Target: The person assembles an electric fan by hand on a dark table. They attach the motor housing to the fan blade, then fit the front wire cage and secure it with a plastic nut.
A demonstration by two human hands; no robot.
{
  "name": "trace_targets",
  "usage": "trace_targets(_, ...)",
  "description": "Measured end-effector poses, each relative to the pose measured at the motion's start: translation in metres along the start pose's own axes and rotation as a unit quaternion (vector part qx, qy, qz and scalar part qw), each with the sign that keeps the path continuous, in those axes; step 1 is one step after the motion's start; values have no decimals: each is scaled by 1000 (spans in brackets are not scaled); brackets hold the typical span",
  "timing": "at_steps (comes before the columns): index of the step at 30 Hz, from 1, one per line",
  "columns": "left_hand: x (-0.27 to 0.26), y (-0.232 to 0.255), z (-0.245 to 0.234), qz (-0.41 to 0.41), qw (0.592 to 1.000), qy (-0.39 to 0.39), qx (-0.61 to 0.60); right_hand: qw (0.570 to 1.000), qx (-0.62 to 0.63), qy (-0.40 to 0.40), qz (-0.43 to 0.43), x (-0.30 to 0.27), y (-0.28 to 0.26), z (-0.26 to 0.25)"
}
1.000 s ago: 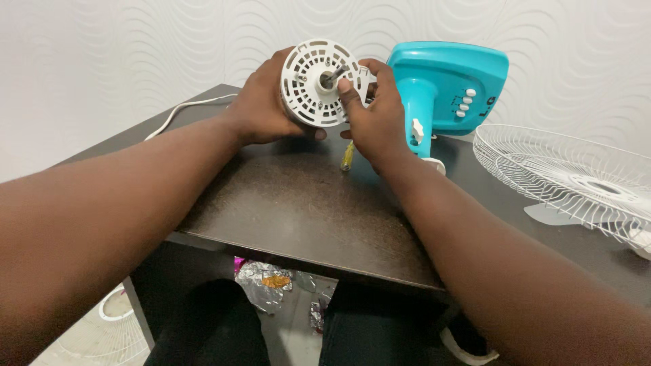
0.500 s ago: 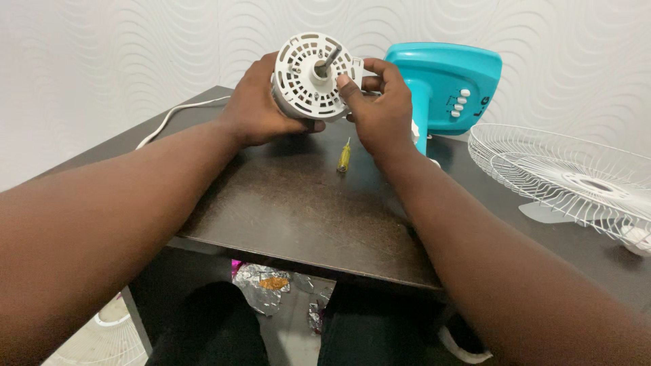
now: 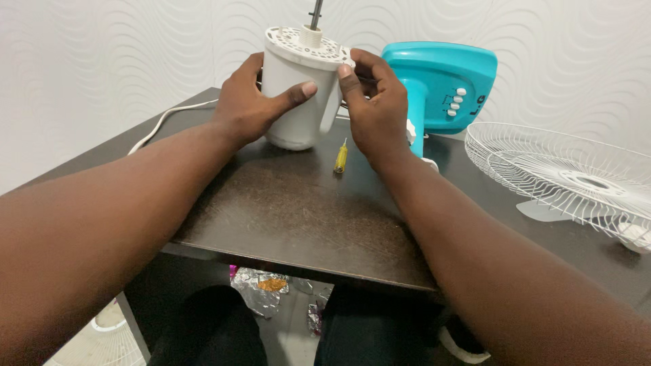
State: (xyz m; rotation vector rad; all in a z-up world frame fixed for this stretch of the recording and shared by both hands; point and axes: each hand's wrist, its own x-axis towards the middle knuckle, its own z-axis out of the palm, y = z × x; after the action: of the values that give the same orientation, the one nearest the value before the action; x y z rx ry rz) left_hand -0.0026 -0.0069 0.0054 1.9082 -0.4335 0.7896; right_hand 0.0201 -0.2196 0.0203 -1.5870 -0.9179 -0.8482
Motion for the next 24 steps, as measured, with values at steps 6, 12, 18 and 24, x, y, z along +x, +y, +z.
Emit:
trace_targets(6, 8, -10, 3, -48, 999, -15, -11, 997, -55, -45, 17, -4, 6, 1)
trace_targets(12, 11, -16, 4, -57, 998, -18, -10, 995, -69, -61, -30, -5, 15, 4)
trace_targets(18, 7, -14, 4, -53, 998, -19, 0, 997, -41, -48, -50, -10, 18, 6)
trace_targets(24, 5, -9, 3, -81, 996, -30, 10, 992, -120, -15, -38, -15, 4, 7)
